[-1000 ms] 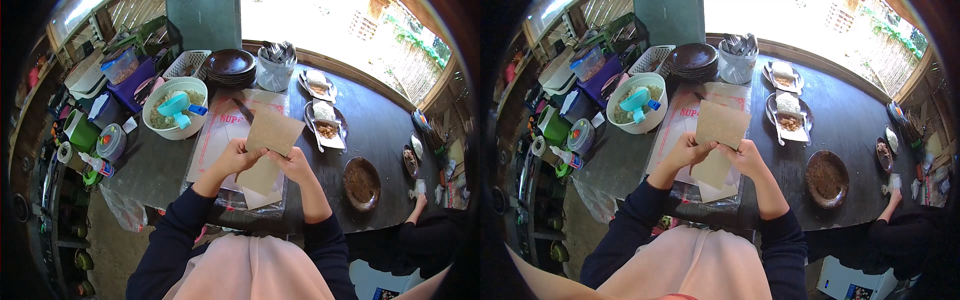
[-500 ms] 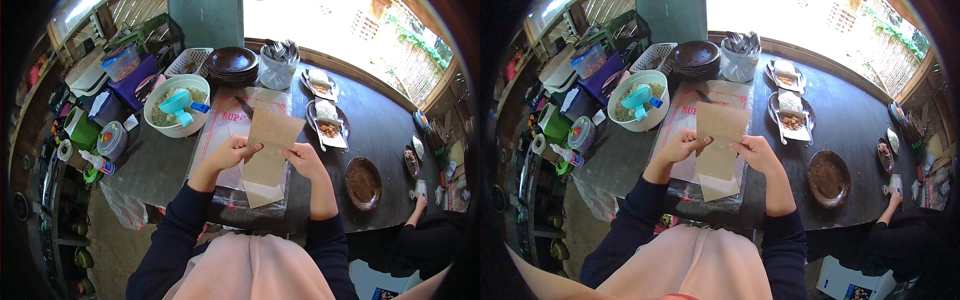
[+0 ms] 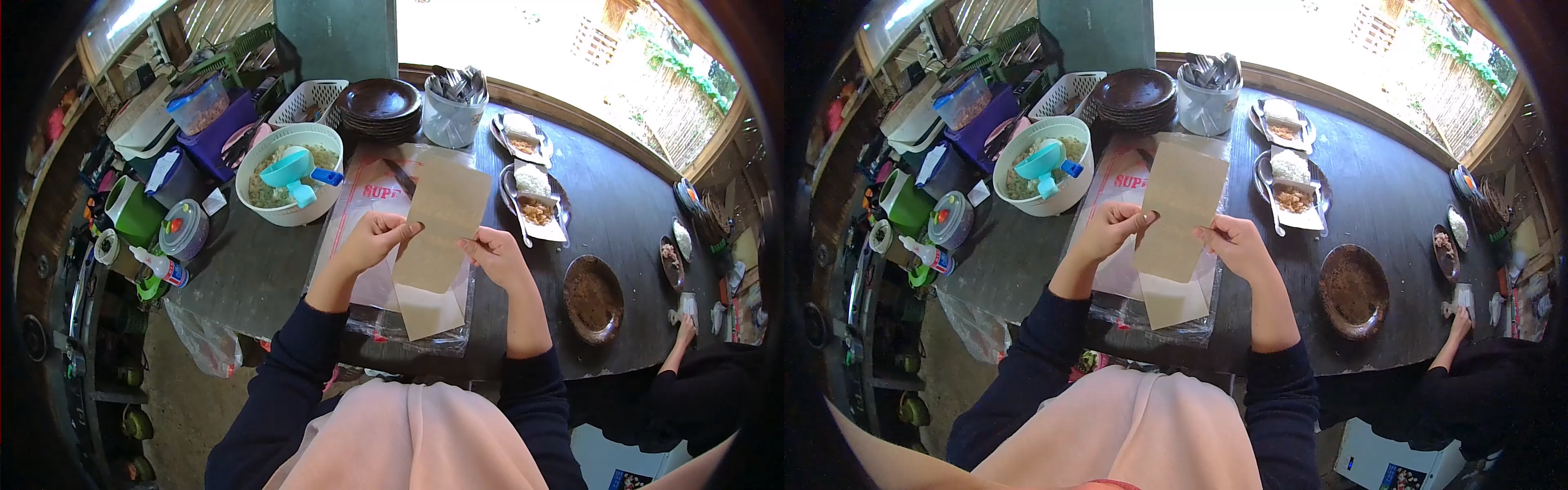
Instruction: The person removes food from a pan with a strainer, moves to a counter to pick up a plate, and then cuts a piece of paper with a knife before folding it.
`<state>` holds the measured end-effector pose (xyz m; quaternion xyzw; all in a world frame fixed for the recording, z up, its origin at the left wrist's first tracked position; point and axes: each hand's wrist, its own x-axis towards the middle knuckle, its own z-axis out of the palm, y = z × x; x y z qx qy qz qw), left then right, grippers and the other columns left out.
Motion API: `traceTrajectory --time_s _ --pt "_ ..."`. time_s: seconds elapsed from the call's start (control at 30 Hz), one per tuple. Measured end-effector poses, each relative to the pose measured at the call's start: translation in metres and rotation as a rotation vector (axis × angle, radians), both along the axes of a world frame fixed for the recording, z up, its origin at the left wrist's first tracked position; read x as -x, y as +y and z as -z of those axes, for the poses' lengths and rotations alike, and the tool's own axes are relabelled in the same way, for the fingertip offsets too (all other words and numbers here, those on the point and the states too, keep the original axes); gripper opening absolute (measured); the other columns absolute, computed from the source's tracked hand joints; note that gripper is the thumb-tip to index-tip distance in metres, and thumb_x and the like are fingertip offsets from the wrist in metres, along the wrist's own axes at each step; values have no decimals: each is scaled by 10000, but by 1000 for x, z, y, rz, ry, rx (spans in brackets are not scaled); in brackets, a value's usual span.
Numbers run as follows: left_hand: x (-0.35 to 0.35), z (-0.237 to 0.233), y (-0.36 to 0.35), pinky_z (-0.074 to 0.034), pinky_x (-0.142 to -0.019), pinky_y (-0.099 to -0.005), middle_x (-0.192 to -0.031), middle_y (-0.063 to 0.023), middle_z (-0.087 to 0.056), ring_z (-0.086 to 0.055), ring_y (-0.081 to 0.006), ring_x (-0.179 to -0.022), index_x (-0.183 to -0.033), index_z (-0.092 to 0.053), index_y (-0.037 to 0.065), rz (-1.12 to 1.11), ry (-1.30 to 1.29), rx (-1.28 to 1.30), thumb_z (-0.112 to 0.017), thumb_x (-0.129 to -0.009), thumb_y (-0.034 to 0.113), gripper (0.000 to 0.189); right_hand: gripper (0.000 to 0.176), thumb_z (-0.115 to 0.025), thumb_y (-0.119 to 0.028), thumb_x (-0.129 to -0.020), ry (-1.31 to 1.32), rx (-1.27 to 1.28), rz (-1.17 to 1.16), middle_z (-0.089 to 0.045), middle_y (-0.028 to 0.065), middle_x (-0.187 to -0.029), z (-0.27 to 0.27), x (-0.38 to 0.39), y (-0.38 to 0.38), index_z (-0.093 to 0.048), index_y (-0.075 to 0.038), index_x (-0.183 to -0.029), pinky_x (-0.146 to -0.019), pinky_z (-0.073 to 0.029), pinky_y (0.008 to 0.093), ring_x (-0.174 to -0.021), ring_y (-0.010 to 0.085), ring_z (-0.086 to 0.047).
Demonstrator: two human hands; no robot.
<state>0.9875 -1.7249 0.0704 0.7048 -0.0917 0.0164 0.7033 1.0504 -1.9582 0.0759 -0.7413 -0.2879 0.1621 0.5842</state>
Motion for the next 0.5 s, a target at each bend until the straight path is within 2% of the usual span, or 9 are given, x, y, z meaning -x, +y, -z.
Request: traceTrajectory --time_s 0.13,0.2,0.33,0.4,0.43,0.5 --pt "-1 0 1 -377 -543 -201 -619 9 -560 -492 -36 -577 -761 -625 10 25 -50 26 -560 -913 230 276 145 -624 -127 -857 13 47 71 -555 -14 -622 -9 3 -1 -651 6 -906 -468 -350 197 -511 36 -446" --pt "1 -5 -2 -396 -579 -196 -668 5 -566 -503 -40 -623 -889 -633 3 -35 -102 24 -564 -907 184 195 142 -616 -119 -859 94 44 147 -590 9 -624 -14 5 -1 -647 11 -906 -402 -309 193 -429 45 -441" --pt "-6 10 -7 -409 -604 -196 -719 1 -580 -518 -51 -664 -950 -634 10 -184 -180 -2 -569 -900 154 166 142 -590 -87 -868 -4 -41 189 -620 38 -656 -10 4 1 -634 23 -946 -377 -315 191 -404 64 -475" --pt "-6 9 -10 -418 -631 -194 -834 2 -614 -532 -49 -727 -997 -638 27 -211 -189 -23 -573 -895 135 162 152 -551 -53 -880 -73 -192 243 -629 43 -669 -3 5 6 -620 23 -993 -422 -366 178 -443 82 -538" --pt "-7 12 -10 -418 -631 -194 -834 2 -614 -532 -49 -727 -997 -638 27 -213 -191 -23 -573 -895 135 162 152 -551 -53 -880 -74 -192 242 -629 43 -669 -1 5 5 -620 23 -993 -422 -366 178 -443 82 -538" --pt "-9 17 -9 -430 -657 -193 -935 -12 -626 -539 -43 -777 -1033 -627 19 -205 -230 -80 -570 -894 114 178 168 -544 -20 -875 -206 -139 195 -655 72 -874 2 4 2 -601 17 -1029 -543 -462 193 -621 112 -622"
